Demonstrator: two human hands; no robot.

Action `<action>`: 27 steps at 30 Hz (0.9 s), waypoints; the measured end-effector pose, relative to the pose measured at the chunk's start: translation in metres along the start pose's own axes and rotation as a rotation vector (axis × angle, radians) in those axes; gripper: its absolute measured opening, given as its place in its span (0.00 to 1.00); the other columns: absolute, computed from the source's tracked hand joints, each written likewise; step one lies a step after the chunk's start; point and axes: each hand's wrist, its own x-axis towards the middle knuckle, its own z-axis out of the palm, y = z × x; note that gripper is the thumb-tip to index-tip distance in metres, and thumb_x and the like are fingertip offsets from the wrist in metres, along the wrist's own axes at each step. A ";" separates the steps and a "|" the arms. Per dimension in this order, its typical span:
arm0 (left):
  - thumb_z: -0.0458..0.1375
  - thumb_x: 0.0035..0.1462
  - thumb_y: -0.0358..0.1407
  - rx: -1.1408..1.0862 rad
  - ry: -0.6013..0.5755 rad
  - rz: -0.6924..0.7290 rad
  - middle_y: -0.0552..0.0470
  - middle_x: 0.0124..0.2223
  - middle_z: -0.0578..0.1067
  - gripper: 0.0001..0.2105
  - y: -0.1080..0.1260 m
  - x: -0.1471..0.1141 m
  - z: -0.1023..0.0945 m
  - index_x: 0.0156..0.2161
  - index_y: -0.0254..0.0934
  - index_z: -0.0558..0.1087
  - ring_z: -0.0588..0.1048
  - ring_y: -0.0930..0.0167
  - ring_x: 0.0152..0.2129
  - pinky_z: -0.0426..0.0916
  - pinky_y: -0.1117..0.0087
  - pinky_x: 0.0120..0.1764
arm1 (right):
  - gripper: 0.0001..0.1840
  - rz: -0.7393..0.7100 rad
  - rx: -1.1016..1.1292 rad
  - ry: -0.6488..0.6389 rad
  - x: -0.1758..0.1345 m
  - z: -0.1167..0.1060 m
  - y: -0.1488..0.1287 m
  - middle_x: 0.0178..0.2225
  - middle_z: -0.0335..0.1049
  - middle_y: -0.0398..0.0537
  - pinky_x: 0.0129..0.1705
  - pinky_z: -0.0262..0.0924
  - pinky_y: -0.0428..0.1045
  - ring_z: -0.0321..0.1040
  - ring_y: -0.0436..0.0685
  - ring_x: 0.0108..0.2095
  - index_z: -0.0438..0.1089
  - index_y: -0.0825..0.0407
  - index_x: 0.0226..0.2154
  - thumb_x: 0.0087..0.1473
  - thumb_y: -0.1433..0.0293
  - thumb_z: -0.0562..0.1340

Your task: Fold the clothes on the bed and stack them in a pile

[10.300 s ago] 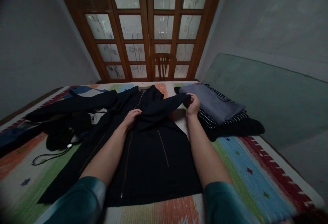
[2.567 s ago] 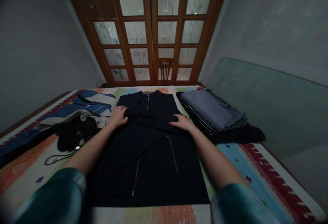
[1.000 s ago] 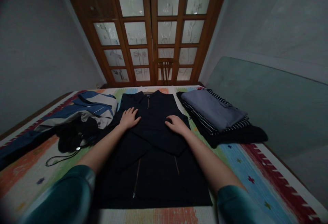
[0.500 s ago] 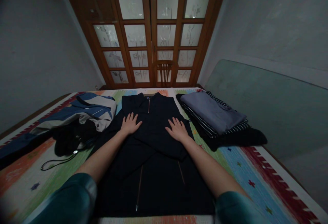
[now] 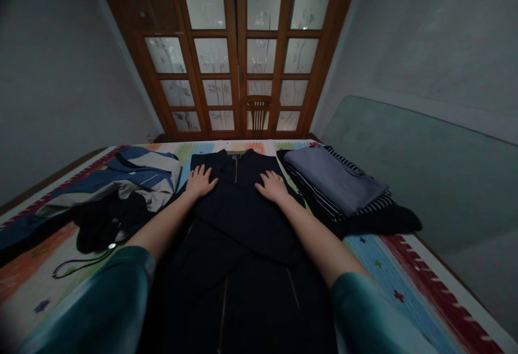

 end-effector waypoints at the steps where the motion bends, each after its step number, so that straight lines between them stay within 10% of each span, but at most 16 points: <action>1: 0.38 0.61 0.55 -0.006 -0.038 -0.010 0.42 0.70 0.50 0.35 -0.002 0.004 0.004 0.67 0.37 0.54 0.47 0.54 0.66 0.45 0.51 0.63 | 0.35 0.023 0.008 -0.016 0.006 0.005 -0.002 0.67 0.46 0.57 0.65 0.40 0.59 0.41 0.66 0.67 0.53 0.53 0.65 0.63 0.52 0.47; 11: 0.36 0.61 0.57 -0.077 -0.137 -0.032 0.42 0.71 0.45 0.37 -0.005 0.001 0.015 0.69 0.37 0.50 0.44 0.54 0.67 0.42 0.50 0.64 | 0.38 0.093 0.030 -0.115 0.007 0.029 -0.002 0.70 0.36 0.57 0.66 0.32 0.59 0.33 0.64 0.69 0.45 0.53 0.68 0.63 0.50 0.41; 22: 0.37 0.61 0.56 -0.032 -0.122 -0.047 0.43 0.70 0.49 0.36 0.013 -0.079 0.015 0.68 0.37 0.52 0.46 0.53 0.66 0.44 0.50 0.64 | 0.38 0.067 -0.004 -0.101 -0.064 0.041 -0.004 0.69 0.37 0.57 0.66 0.33 0.61 0.34 0.65 0.69 0.46 0.53 0.67 0.63 0.49 0.43; 27: 0.43 0.60 0.55 -0.021 -0.091 -0.030 0.39 0.67 0.57 0.34 0.013 -0.078 -0.004 0.64 0.36 0.61 0.53 0.50 0.64 0.48 0.48 0.62 | 0.34 0.044 0.007 -0.073 -0.061 0.023 -0.002 0.66 0.50 0.58 0.63 0.44 0.61 0.46 0.68 0.65 0.57 0.53 0.63 0.61 0.52 0.49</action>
